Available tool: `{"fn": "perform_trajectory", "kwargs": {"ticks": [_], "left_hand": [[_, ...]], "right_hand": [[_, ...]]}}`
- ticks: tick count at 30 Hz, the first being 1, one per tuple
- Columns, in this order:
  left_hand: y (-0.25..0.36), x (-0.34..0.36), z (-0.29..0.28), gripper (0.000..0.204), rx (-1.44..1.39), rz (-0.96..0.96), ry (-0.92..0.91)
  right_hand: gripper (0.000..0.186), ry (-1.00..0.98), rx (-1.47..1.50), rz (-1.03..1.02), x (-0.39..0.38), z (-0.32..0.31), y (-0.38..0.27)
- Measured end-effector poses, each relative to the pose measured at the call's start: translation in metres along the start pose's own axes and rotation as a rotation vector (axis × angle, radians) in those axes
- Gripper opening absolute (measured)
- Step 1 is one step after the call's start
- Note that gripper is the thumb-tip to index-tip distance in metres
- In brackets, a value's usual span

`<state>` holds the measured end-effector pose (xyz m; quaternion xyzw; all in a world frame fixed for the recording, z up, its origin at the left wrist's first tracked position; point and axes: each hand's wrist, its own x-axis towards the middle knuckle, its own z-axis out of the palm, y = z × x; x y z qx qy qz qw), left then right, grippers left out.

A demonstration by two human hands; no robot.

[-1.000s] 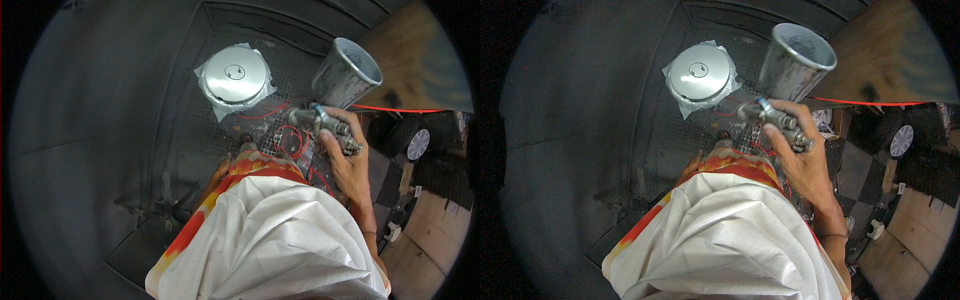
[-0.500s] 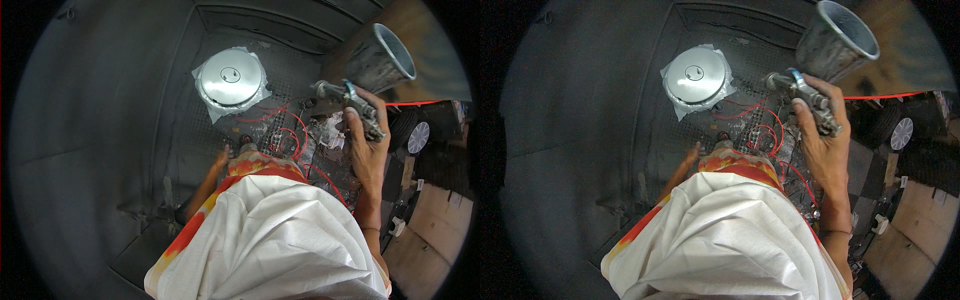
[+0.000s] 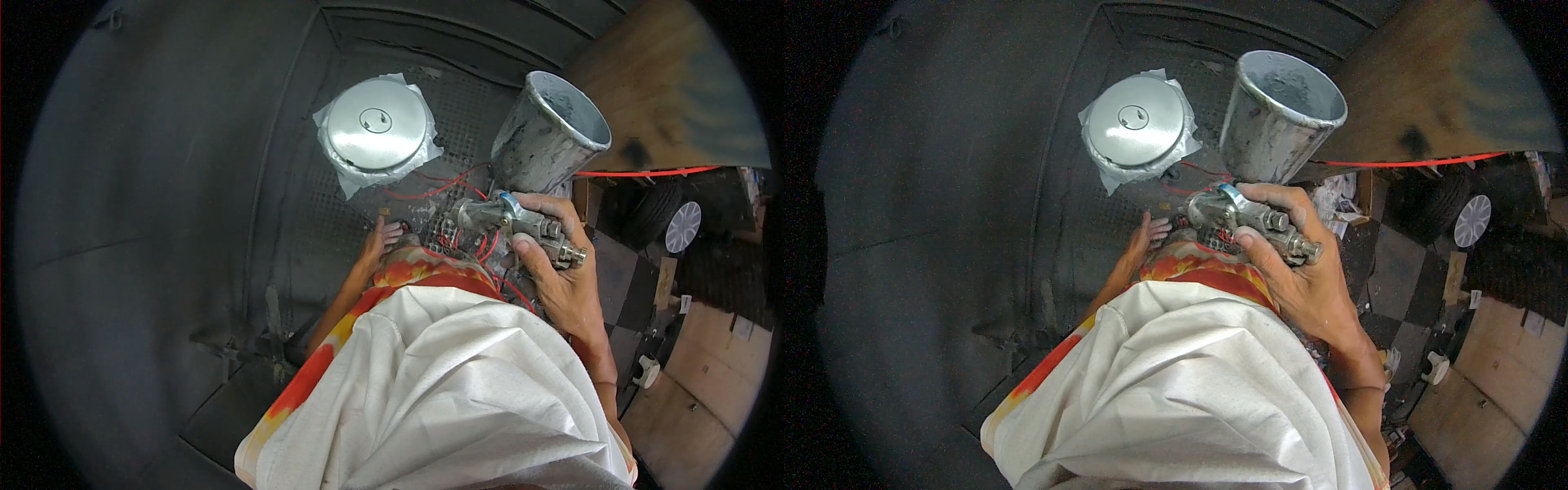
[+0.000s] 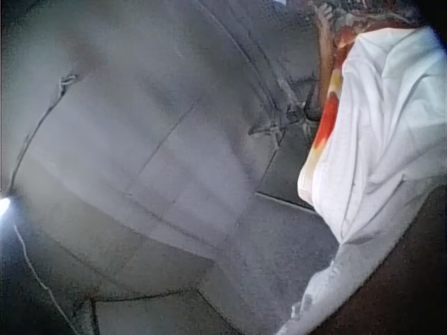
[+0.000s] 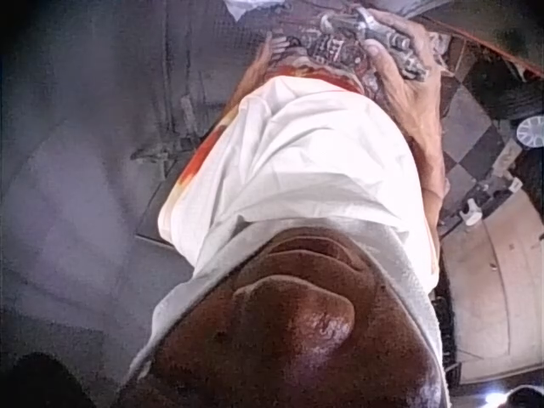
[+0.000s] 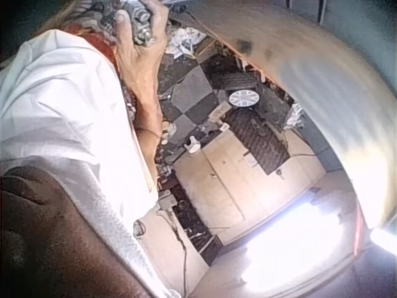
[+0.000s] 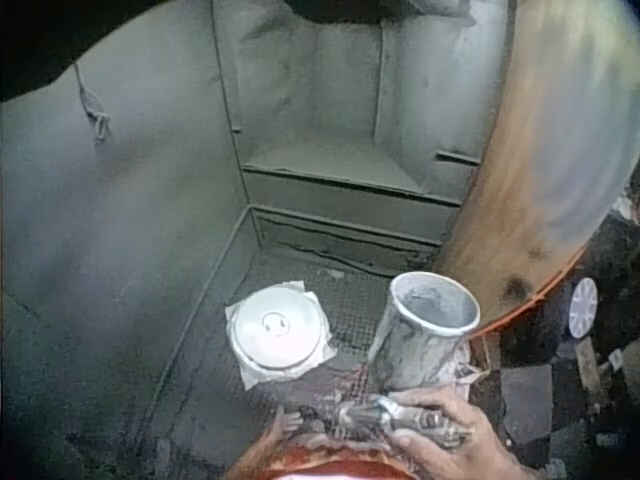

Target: The recorder uses a spray gun to apply paint or coating to a circular metal part in a paint booth.

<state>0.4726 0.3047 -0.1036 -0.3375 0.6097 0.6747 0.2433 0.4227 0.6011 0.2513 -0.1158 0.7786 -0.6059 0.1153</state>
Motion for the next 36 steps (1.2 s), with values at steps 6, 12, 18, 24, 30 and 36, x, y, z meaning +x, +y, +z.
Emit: {"fn": "perform_trajectory", "kwargs": {"ticks": [6,12,18,24,30,36], "left_hand": [[0.068,-0.035,0.044,0.085,-0.447,0.375,-0.178],[0.108,-0.062,0.061,0.085,-0.947,0.395,-0.246],[0.125,-0.07,0.025,0.087,-1.064,0.288,-0.034],[0.124,-0.056,-0.068,0.087,-1.013,0.543,-0.069],[0.072,-0.042,-0.069,0.087,-0.957,0.308,0.098],[0.05,-0.041,-0.044,0.088,-0.893,0.144,0.051]], "right_hand": [[0.033,0.054,-0.114,-0.059,0.025,0.0,-0.006],[0.031,0.27,-0.116,-0.219,0.038,-0.005,-0.004],[0.031,0.088,0.024,-0.069,0.021,-0.007,-0.005],[0.03,0.252,-0.056,-0.126,0.036,-0.032,-0.007],[0.031,0.187,0.039,-0.133,0.028,-0.018,-0.008],[0.03,0.12,-0.078,-0.077,0.016,-0.03,-0.021]]}}
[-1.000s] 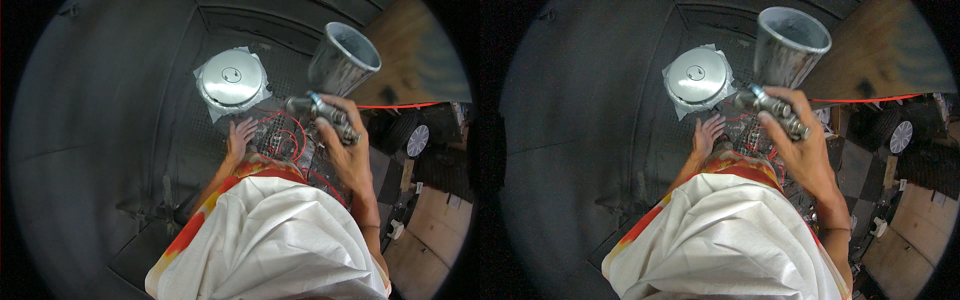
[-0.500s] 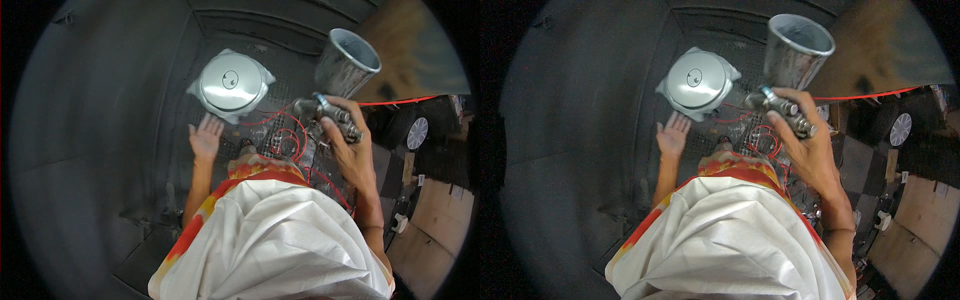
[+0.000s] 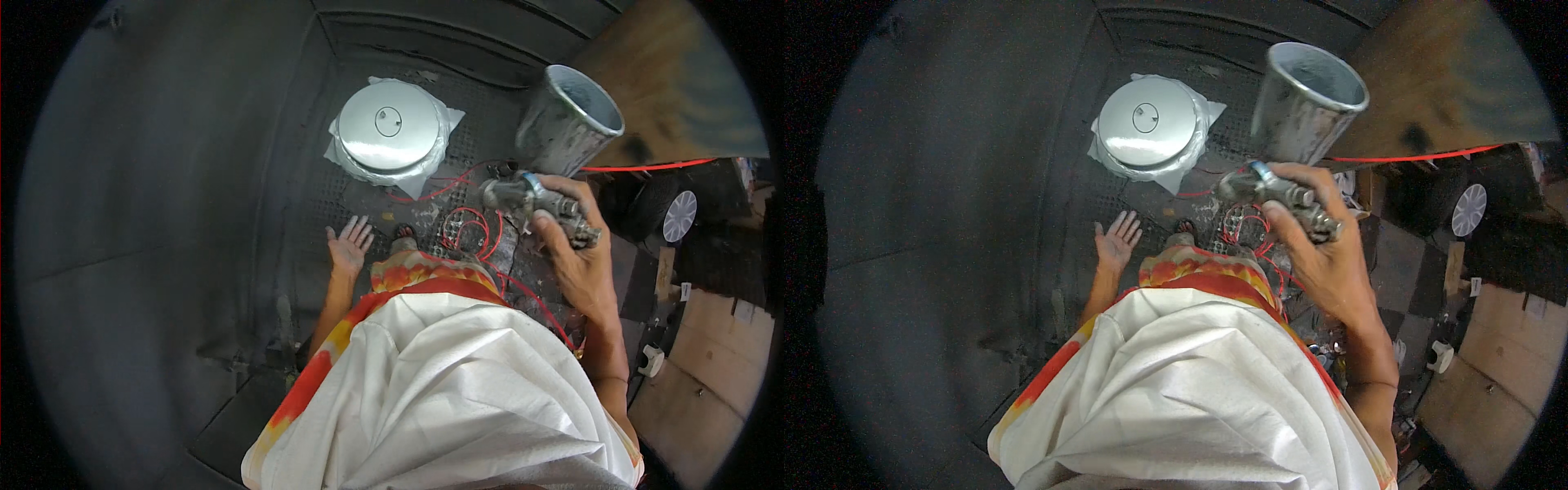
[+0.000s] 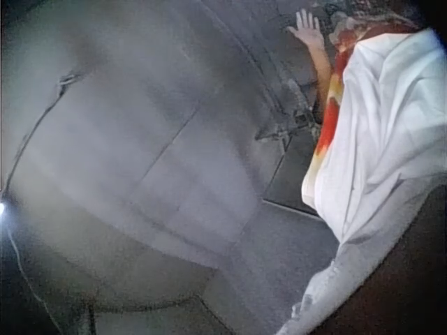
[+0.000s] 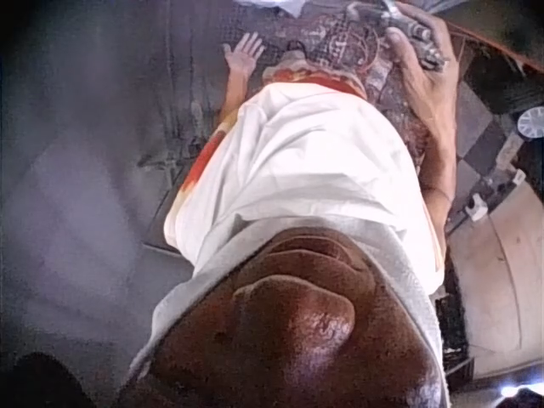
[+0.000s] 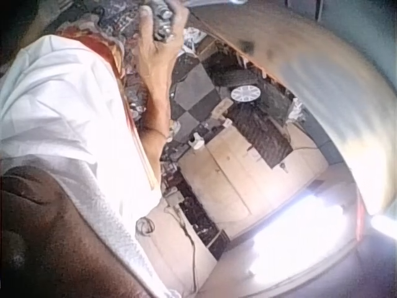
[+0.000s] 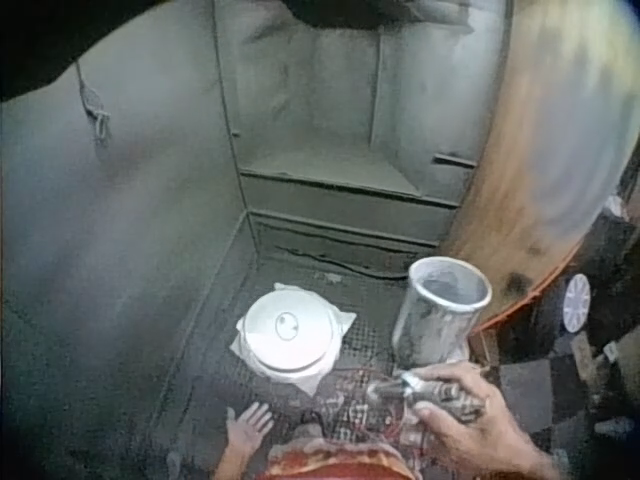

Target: The recorder uses a spray gun to apply paint or coating to a circular metal part in a paint booth.

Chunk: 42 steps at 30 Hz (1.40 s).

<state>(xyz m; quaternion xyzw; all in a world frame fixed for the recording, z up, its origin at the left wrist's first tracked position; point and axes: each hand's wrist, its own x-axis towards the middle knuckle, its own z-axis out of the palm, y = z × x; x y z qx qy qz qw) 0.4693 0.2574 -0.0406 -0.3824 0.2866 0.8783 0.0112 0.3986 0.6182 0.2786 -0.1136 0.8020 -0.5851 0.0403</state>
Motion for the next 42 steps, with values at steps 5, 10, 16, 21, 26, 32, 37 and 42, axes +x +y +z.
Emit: {"fn": "perform_trajectory", "kwargs": {"ticks": [5,10,16,21,26,32,37,42], "left_hand": [[0.01,0.019,-0.003,0.093,0.087,-0.047,-0.055],[0.009,0.055,-0.012,0.09,0.31,-0.131,-0.1],[-0.062,0.083,-0.082,0.085,1.029,-0.248,-0.132],[-0.092,0.06,-0.02,0.084,1.175,-0.22,-0.302],[-0.119,0.014,0.034,0.084,1.304,-0.228,-0.508],[-0.189,-0.109,0.153,0.078,0.999,-0.164,-0.871],[-0.294,-0.211,0.19,0.063,0.605,-0.378,-1.077],[-0.371,-0.212,0.167,0.048,1.139,0.033,-1.403]], "right_hand": [[0.029,0.261,0.011,0.016,0.008,-0.011,-0.011],[0.031,0.409,-0.004,0.019,0.008,0.017,0.014],[0.032,0.058,0.224,0.196,-0.02,0.041,0.014],[0.033,-0.006,0.254,0.043,-0.042,0.026,0.03],[0.034,0.328,0.123,-0.371,-0.049,0.021,0.082],[0.04,0.637,0.009,-0.294,-0.161,-0.028,0.121],[0.049,0.893,-0.152,-0.137,-0.237,-0.036,0.159],[0.061,1.125,-0.457,0.064,-0.306,-0.058,0.187]]}}
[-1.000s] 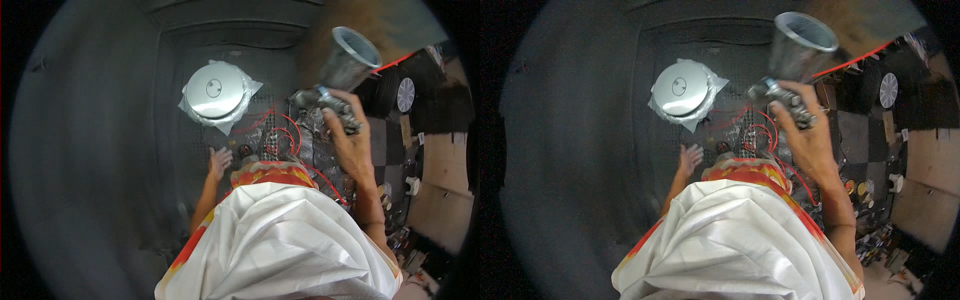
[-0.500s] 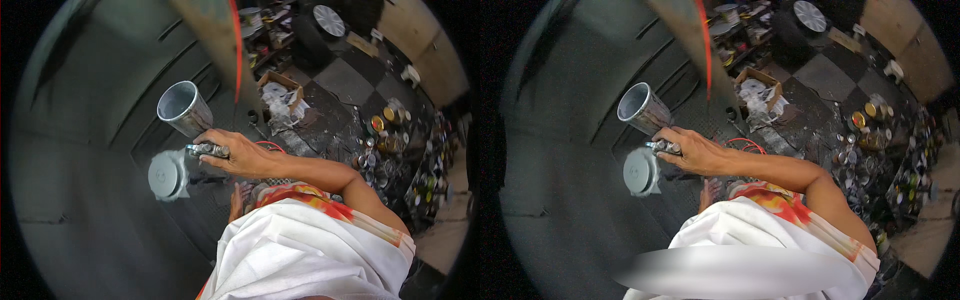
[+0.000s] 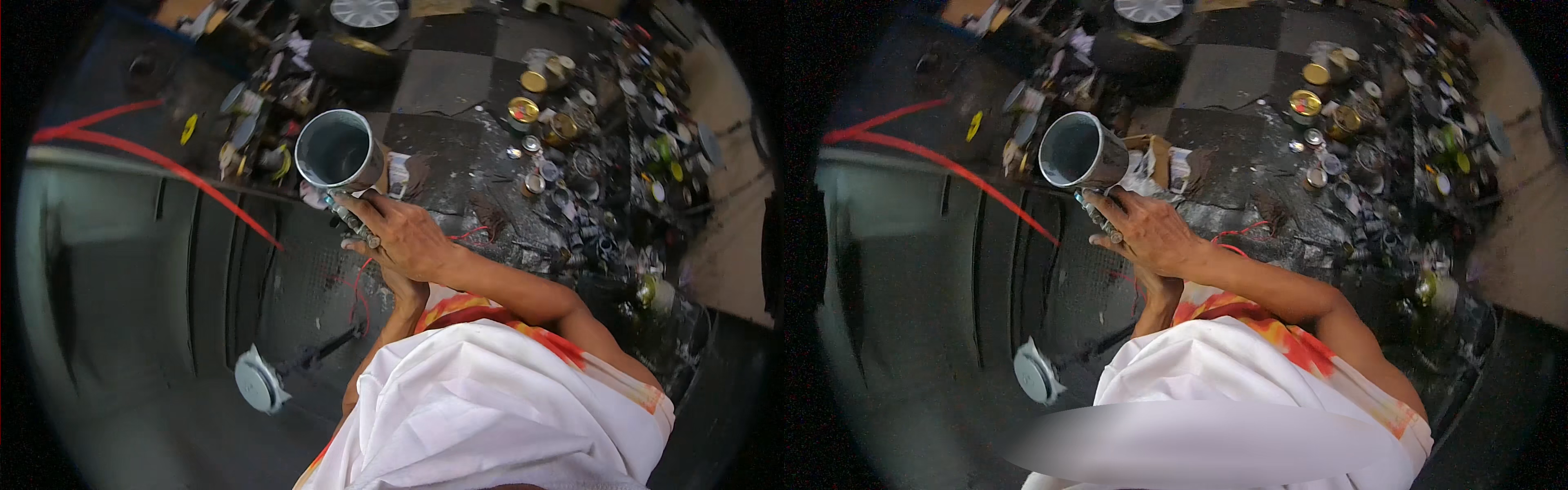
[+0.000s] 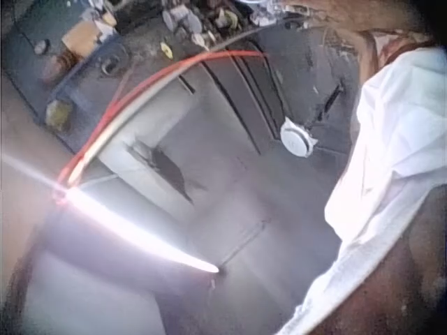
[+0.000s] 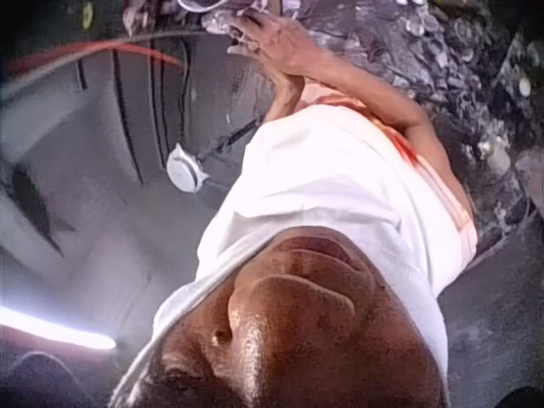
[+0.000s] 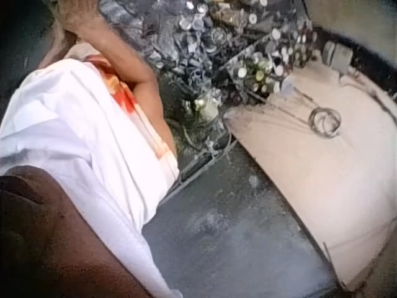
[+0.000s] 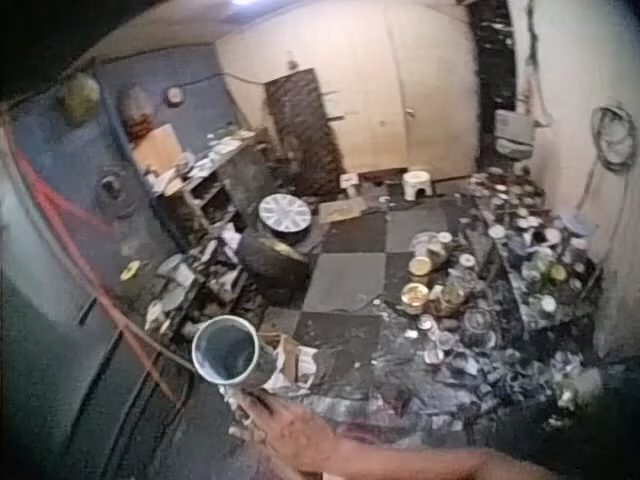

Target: The recorder uses a spray gun to apply paint or coating to a circular metal part in a paint booth.

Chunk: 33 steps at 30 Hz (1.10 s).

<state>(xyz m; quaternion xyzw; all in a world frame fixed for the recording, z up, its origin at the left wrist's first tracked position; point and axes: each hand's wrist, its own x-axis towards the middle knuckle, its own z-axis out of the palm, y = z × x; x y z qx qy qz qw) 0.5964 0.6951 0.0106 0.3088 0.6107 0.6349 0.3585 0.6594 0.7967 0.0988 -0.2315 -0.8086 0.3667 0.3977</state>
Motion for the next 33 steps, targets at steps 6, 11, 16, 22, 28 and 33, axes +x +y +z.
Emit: {"fn": "perform_trajectory", "kwargs": {"ticks": [6,11,16,22,28,33], "left_hand": [[-0.034,0.058,0.05,0.048,-0.098,-0.168,-0.183],[-0.084,0.135,0.058,0.047,-0.329,-0.633,-0.527],[-0.131,0.218,0.102,0.072,0.004,-0.688,-0.642],[-0.214,0.279,0.16,0.068,0.397,-0.59,-0.832],[-0.337,0.285,0.238,0.063,0.622,-0.276,-1.073],[-0.479,0.268,0.291,0.068,0.818,0.013,-1.108]], "right_hand": [[0.06,0.089,-0.019,0.201,-0.047,-0.077,0.06],[0.038,0.169,-0.072,0.635,-0.107,-0.113,0.107],[0.031,0.19,-0.246,0.923,-0.181,-0.087,0.157],[0.026,0.231,-0.102,1.151,-0.226,-0.033,0.178],[0.023,0.342,-0.018,1.292,-0.31,0.021,0.216],[0.027,0.472,0.062,1.527,-0.386,0.065,0.259]]}}
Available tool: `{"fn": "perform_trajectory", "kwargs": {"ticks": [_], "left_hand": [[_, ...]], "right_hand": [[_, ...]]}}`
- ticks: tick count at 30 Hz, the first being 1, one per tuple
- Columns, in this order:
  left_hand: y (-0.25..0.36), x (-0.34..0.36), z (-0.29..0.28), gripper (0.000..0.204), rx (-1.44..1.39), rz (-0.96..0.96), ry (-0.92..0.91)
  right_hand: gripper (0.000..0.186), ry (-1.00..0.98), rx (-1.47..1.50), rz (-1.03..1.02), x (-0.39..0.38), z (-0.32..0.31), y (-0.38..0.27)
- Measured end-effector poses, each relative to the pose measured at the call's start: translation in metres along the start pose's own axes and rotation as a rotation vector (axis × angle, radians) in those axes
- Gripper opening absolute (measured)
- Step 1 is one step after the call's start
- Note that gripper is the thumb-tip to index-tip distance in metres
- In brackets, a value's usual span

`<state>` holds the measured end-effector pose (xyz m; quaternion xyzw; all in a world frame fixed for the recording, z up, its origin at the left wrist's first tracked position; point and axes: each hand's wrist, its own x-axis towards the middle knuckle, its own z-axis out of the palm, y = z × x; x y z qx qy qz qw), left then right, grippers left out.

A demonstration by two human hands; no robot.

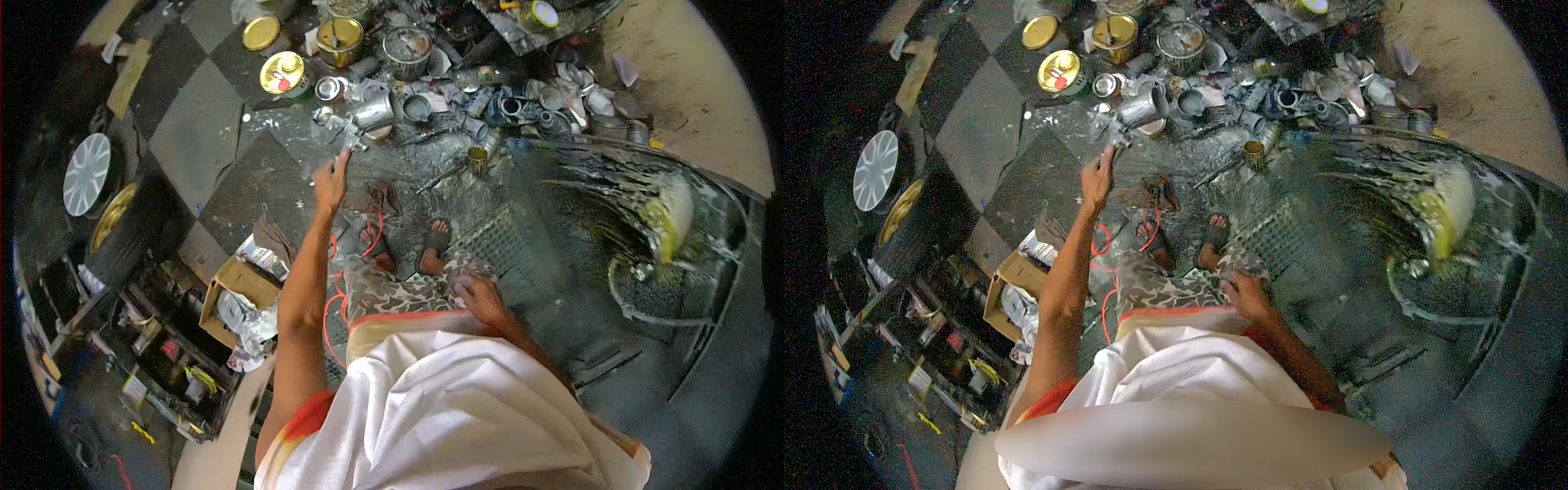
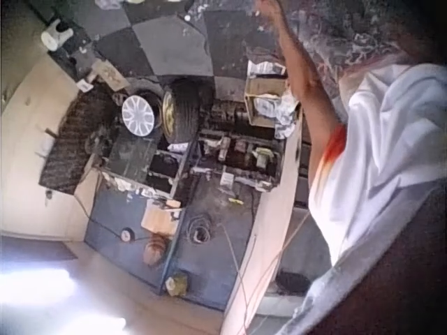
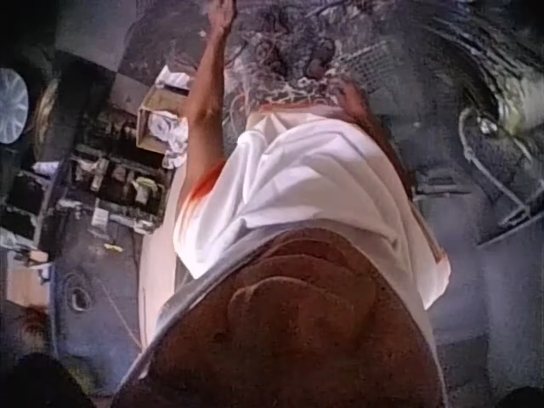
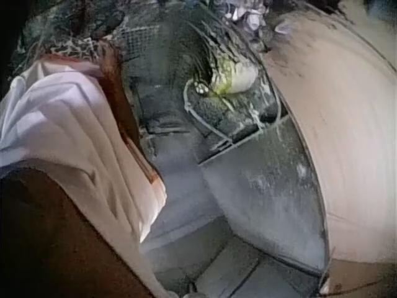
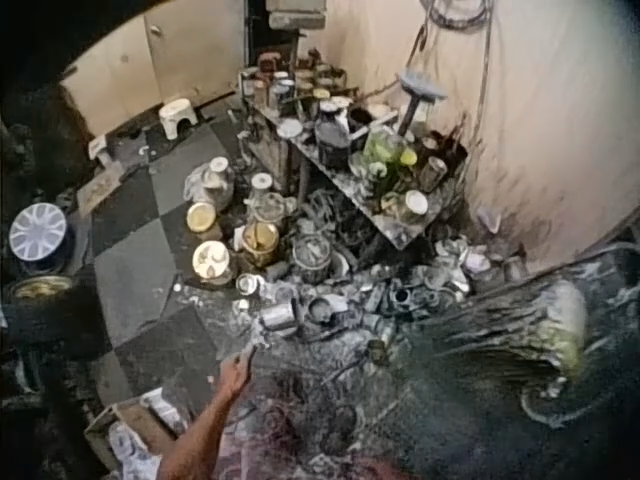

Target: The recorder uses a spray gun to apply paint or coating to a circular metal part in a paint booth.

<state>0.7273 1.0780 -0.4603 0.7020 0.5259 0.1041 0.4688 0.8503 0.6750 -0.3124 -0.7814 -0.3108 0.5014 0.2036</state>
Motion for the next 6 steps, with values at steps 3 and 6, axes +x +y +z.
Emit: {"fn": "perform_trajectory", "kwargs": {"ticks": [3,6], "left_hand": [[0.007,0.032,0.075,0.072,0.08,-0.096,-0.038],[0.002,0.067,0.147,0.073,0.206,-0.071,0.089]], "right_hand": [[0.028,-0.022,-0.235,0.226,0.005,0.014,0.06],[0.029,0.314,-0.623,-0.094,0.002,0.04,0.151]]}}
